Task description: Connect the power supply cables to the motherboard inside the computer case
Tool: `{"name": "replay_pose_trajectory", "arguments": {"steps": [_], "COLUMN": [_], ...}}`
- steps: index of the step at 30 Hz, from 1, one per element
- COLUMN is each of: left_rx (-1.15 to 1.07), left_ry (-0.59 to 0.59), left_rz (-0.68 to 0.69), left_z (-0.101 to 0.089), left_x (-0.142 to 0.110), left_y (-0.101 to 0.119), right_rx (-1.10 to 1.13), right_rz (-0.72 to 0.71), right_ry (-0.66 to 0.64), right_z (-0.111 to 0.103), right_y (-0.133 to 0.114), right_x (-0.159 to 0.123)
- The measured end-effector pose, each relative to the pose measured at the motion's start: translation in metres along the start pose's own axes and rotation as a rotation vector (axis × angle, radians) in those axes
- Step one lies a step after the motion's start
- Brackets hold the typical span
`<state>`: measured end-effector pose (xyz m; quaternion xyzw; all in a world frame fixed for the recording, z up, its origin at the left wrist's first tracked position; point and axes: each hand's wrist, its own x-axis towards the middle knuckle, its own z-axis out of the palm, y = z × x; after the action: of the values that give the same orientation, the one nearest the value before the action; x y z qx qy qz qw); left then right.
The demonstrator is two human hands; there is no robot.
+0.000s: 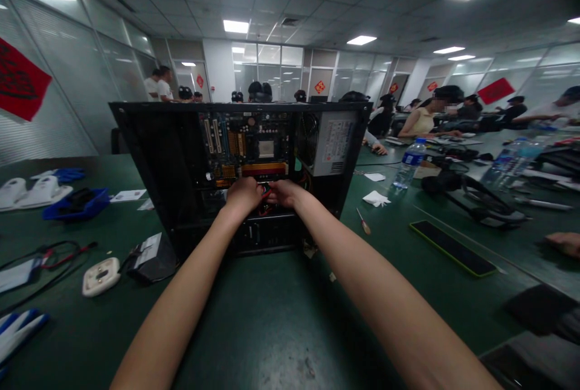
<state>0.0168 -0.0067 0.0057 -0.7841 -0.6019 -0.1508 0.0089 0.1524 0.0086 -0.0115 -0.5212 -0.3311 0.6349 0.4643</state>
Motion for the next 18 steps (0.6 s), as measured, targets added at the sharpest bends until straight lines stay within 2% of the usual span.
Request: {"name": "replay_pose_trajectory", "arguments": {"steps": [4,11,15,18], "left_rx": [0.011,0.034,0.019,-0.001], "left_ry": [0.014,0.034,0.032,0.017], "left_rz": [0.014,-0.038,-0.044,-0.034], "left_z": [0.0011,0.0018,0.0007,-0.0007], "left_x": [0.0004,0.0024,0.0060,0.0090], "left_y": [0.0002,0.0021,0.0002,-0.0034], "right_rx": [-0.009,-0.059,-0.117,-0.199], "right_rz": [-0.024,-0.071,-0.088,-0.126], "right_ry": [0.023,0.056,0.049,0.091], "right_z": [0.0015,0.0029,0.0051,0.0056], "right_y": [0.0011,0.0008,-0.0005,0.0023], "right_x": [0.0022,0.0012,-0.0034,-0.0040]}}
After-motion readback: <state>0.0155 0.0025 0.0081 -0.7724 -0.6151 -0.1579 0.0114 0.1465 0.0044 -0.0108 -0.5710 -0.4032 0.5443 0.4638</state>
